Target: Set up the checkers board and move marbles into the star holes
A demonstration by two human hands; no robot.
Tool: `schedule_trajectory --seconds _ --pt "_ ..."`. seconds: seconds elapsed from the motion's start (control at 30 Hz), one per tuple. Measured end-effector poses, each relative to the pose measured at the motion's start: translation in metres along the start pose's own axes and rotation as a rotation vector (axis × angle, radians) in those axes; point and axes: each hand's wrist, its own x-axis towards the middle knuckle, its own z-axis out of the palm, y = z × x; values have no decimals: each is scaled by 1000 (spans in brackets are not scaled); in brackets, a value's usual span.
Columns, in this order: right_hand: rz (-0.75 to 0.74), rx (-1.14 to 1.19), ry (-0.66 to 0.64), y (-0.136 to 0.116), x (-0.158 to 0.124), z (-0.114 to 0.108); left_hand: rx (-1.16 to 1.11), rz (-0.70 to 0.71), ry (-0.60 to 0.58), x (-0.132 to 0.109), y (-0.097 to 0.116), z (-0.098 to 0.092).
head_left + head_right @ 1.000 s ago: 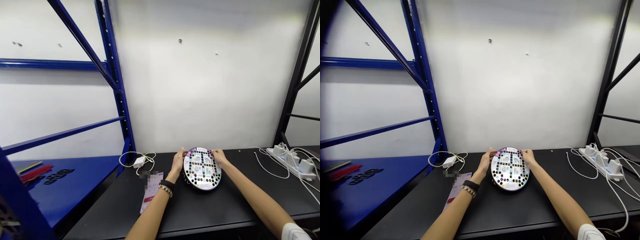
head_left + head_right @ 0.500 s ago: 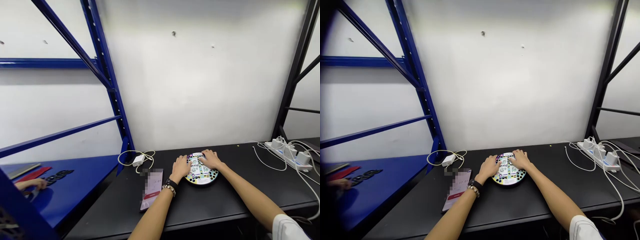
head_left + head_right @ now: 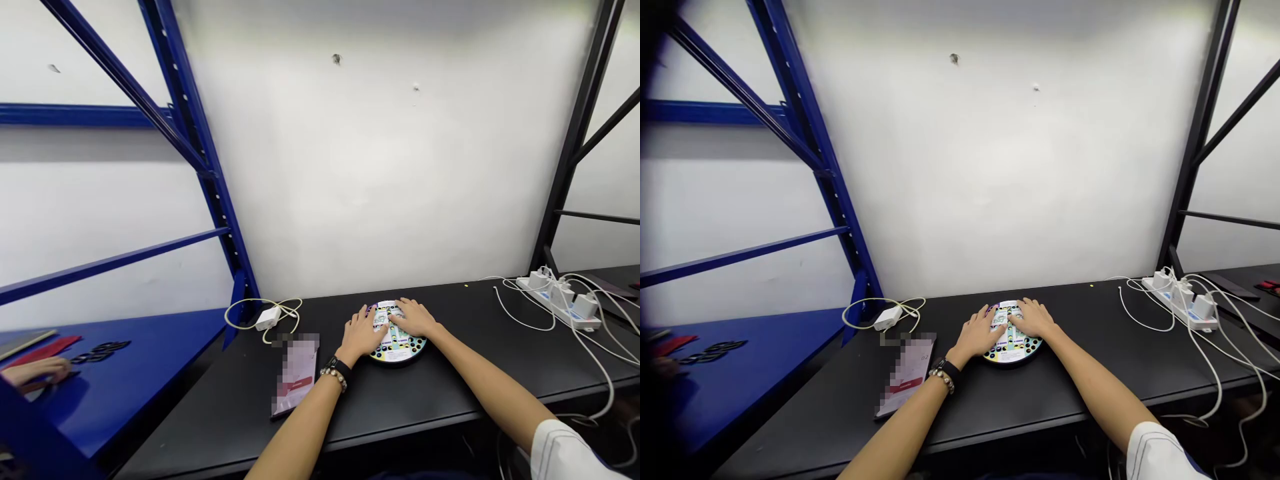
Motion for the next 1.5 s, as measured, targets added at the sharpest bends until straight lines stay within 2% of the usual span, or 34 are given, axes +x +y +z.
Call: schedule_trajectory --seconds 0.4,0.63,0.73,0.83,0.93,1.03,1.1,1.17,1.27,1.3,1.33,1.4,1.5 --pt "1 40 90 1 -2 2 -58 -107 109 -1 1 -1" --pt "27 170 163 6 0 3 -212 -113 191 -1 3 -6" --pt "72 302 243 11 5 0 -301 -91 292 0 4 -11" --pt "95 473 319 19 8 -8 -512 7 474 1 3 -16" --pt "72 845 276 28 6 -24 -796 92 587 4 0 -21" --pt "23 1245 217 38 1 -47 -957 82 650 7 -5 -23" --pt "14 1392 342 47 -2 -63 -958 53 695 9 -8 -23" --pt "62 1445 632 57 -4 -77 -869 24 688 10 -9 -22" --pt "116 1243 1100 72 -9 -89 -608 15 579 5 -6 -20" --pt "113 1097 1180 75 -11 -90 -518 24 536 2 -4 -20" --pt "103 930 1197 77 -13 -90 -443 37 497 0 -1 -20" --pt "82 582 1060 77 -17 -85 -350 58 442 -5 3 -19" --pt "41 162 667 71 -21 -73 -332 79 416 -7 5 -18"
